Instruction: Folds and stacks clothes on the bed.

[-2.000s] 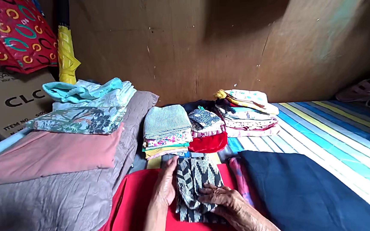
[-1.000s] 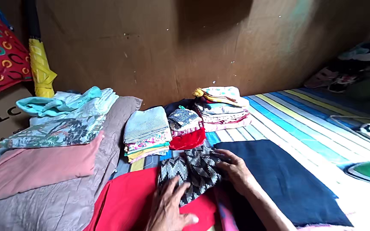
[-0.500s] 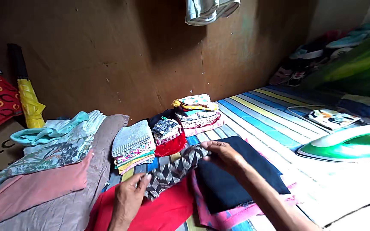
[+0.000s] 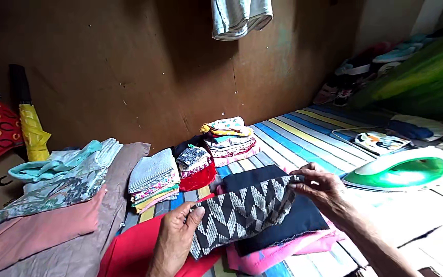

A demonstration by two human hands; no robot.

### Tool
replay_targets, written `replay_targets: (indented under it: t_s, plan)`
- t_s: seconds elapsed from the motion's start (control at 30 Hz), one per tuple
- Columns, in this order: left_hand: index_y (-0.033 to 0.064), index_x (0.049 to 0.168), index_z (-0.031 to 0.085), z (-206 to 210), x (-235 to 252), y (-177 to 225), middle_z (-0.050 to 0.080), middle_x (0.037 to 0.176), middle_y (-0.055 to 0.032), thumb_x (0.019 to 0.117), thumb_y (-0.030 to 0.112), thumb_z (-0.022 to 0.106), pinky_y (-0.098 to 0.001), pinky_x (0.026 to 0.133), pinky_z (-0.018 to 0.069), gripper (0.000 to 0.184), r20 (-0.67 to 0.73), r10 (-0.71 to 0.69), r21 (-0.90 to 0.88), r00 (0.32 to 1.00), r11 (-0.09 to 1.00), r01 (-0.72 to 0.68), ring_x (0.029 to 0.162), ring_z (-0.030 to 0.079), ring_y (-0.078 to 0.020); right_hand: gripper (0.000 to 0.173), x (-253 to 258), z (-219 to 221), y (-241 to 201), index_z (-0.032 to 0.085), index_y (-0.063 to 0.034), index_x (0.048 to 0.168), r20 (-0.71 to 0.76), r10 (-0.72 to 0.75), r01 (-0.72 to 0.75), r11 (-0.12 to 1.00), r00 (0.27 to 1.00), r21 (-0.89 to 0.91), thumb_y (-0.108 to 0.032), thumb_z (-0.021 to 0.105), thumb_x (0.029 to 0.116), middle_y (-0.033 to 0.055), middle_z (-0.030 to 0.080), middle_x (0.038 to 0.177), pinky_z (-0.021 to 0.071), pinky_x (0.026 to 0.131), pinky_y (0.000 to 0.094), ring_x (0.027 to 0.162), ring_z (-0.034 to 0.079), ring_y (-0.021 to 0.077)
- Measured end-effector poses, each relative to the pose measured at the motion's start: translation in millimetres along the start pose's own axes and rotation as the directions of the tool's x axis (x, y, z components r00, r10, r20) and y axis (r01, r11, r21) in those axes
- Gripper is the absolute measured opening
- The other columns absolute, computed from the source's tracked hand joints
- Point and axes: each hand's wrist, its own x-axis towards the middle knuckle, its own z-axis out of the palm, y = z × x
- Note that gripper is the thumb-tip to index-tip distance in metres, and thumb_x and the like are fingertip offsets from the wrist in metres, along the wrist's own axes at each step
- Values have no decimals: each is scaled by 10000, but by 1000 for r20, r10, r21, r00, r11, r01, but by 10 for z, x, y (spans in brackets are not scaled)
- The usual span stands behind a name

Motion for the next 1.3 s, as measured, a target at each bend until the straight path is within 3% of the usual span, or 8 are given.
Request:
replay_targets:
  t_s: [0.1,0.2,0.4,0.5,0.63,0.9,1.13,1.3]
  plan:
    - [47,895,726,121,103,77,692,787,124,928,97,636,-104,731,529,108,-12,38,-95,999,995,-39,759,630,105,183,55,-108,38,714,-10,1007,-81,-228,216,966,970,-140,-147,639,911,78,650,1083,514,860,294,993,615,103]
    - [83,868,715,324,346,122,665,741,105,939,61,619,-142,693,520,121,-19,-82,-135,996,988,79,712,619,59,127,222,-102,-38,636,39,1033,-130,-249,199,929,960,-312,-59,567,990,78,612,761,474,621,327,659,576,126]
    - [-51,1274,580,1059,784,-608,625,1206,-195,1062,136,528,-432,954,492,287,52,-541,-264,839,803,534,1089,603,-243,284,930,72,734,598,98,1216,91,262,-223,925,961,-309,-138,547,1066,306,668,1036,494,882,609,968,660,441]
    - [-62,1500,396,1302,555,-1026,431,1525,-275,1059,149,539,-494,1140,373,509,96,-675,-338,732,670,661,1401,440,-352,424,896,57,1303,465,38,1446,271,568,-543,823,777,-169,-205,474,1099,279,621,1250,494,982,525,1118,629,361]
    - [-2,1584,244,1258,447,-897,300,1618,-234,1044,116,547,-457,1166,347,631,161,-658,-371,736,650,663,1458,368,-311,319,790,-145,1476,509,-21,1378,304,630,-680,728,715,90,-156,423,1103,111,628,977,525,744,360,802,607,155]
    - [10,1482,444,1326,365,-711,397,1552,-214,791,-202,677,-420,1088,431,759,159,-579,-176,800,781,600,1383,446,-292,458,712,-159,1146,559,1,1309,392,530,-545,834,752,-84,141,667,886,200,647,1107,552,794,403,868,654,231]
    - [-47,1323,600,1255,68,-860,607,1351,-205,893,67,698,-390,1035,467,455,107,-468,-84,877,875,477,1245,578,-233,280,415,-310,1280,595,6,1279,236,533,-538,842,812,-51,-51,623,1005,131,645,887,531,712,370,734,611,173]
    - [-61,1405,540,1149,-20,-793,584,1398,-231,765,38,790,-398,1068,468,694,193,-422,-9,886,902,432,1289,573,-259,485,133,-537,1215,641,-27,1303,331,379,-389,920,864,-38,74,733,837,176,581,1330,565,849,435,1009,650,256]
